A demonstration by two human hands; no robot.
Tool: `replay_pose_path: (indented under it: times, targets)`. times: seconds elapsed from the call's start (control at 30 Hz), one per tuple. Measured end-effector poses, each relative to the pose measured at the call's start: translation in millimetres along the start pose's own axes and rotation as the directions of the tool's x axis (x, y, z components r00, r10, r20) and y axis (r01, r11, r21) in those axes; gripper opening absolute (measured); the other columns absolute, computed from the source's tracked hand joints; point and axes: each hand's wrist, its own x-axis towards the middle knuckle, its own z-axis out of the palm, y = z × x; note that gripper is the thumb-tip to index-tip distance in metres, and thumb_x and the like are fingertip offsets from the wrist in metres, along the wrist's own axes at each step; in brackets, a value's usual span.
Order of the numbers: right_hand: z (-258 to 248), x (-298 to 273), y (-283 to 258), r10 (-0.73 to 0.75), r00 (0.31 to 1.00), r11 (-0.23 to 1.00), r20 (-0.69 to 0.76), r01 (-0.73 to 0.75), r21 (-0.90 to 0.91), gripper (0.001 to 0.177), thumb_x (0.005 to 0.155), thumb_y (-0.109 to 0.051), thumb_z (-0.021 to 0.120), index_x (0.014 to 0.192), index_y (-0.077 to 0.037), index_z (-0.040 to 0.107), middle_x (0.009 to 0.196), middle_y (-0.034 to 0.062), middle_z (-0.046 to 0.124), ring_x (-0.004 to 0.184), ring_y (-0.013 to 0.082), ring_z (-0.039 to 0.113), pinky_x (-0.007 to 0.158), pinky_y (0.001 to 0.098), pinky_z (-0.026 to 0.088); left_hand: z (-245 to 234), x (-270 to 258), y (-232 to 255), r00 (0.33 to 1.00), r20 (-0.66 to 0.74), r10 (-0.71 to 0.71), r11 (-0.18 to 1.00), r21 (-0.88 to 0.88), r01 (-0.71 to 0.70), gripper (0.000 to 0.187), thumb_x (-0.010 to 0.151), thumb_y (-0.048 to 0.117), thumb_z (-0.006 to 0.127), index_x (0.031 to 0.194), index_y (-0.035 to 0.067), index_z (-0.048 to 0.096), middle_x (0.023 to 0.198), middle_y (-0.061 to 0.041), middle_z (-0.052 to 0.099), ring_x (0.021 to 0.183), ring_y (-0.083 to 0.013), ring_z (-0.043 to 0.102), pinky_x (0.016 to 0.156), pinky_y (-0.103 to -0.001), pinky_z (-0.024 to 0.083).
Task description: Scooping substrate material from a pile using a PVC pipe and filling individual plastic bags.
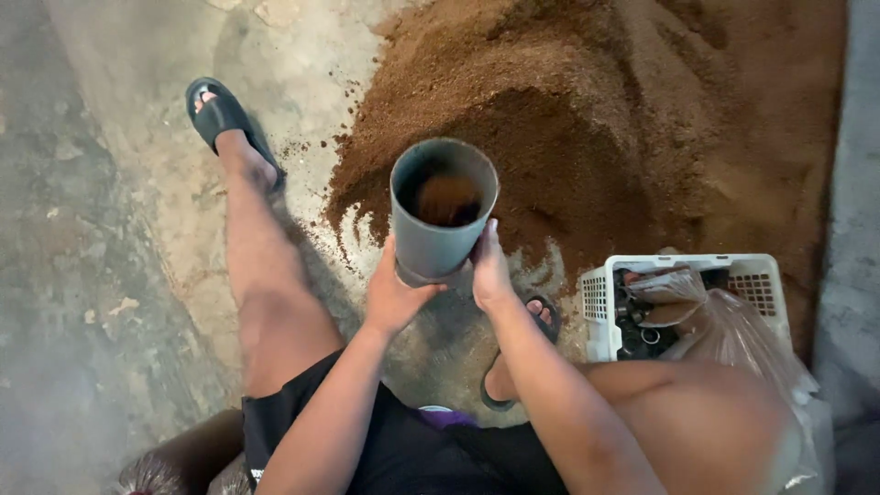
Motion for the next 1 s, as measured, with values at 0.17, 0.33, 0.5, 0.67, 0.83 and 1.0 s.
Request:
replay_pose_path:
  times: [0.17,0.33,0.5,0.67,0.83,1.0]
  targets:
    - [-7,0,14,-0.035,0.995,0.999,0.089,0.034,0.014,0.068,0.112,-0.052,0.017,0.164,-0.010,0.024,0.169,0.0185,0.021,0.156,0.0410,0.017,0.126,0.0599,0.014,2,-2,-20,0.994,-0.055,0.098,0.994,-0.037,-0.100,0.115,0.068,0.029,0.093,0.162,0.026,0.027,0.158,-0.011,0.045,0.148,-0.0361,0.039,0.122,-0.055,0.034]
    - [-3,-9,-29,-0.025,0.995,0.995,-0.093,0.016,-0.096,0.073,0.108,-0.058,0.026,0.124,-0.006,0.074,0.103,0.0096,0.073,0.085,0.0278,0.066,0.063,0.0297,0.042,-15,-23,-12,0.945,-0.154,0.289,0.953,-0.046,-0.299,0.100,0.057,0.023,0.092,0.146,0.016,0.047,0.138,-0.015,0.061,0.136,-0.0383,0.054,0.117,-0.055,0.039]
    - [-38,31,15,-0.212,0.964,0.966,-0.157,0.183,-0.181,0.061,0.109,-0.040,0.035,0.075,-0.007,0.073,0.051,0.0159,0.061,0.035,0.0281,0.054,0.026,0.0354,0.039,-32,-39,2,0.700,-0.322,0.638,0.765,0.159,-0.624,0.091,0.052,0.050,0.098,0.126,0.014,0.059,0.113,-0.008,0.066,0.109,-0.0315,0.066,0.102,-0.050,0.044]
    - [-19,11,29,0.008,0.990,0.957,-0.141,-0.048,-0.286,0.044,0.108,-0.027,0.037,0.105,0.007,0.065,0.102,0.0240,0.058,0.096,0.0309,0.051,0.081,0.0382,0.041,-7,-8,-38,0.857,-0.196,0.476,0.868,0.260,-0.423,0.083,0.055,0.041,0.097,0.123,0.010,0.059,0.114,-0.014,0.068,0.113,-0.0368,0.064,0.103,-0.052,0.046]
    - [-31,15,72,0.205,0.962,0.939,-0.180,-0.245,-0.242,0.059,0.110,-0.037,0.035,0.143,0.007,0.056,0.151,0.0275,0.050,0.142,0.0454,0.045,0.114,0.0587,0.040,-4,1,-49,0.987,-0.019,0.161,0.970,0.186,-0.155,0.095,0.059,0.034,0.099,0.137,0.011,0.051,0.134,-0.017,0.063,0.133,-0.0370,0.056,0.115,-0.052,0.044]
    - [-42,37,77,0.181,0.967,0.970,-0.180,-0.146,0.192,0.045,0.099,-0.036,0.053,0.109,0.003,0.074,0.108,0.0147,0.072,0.097,0.0248,0.061,0.084,0.0336,0.045,-16,-18,-26,0.985,-0.031,0.169,0.985,-0.033,-0.170,0.094,0.063,0.021,0.093,0.145,0.021,0.046,0.139,-0.012,0.062,0.136,-0.0374,0.054,0.115,-0.057,0.042]
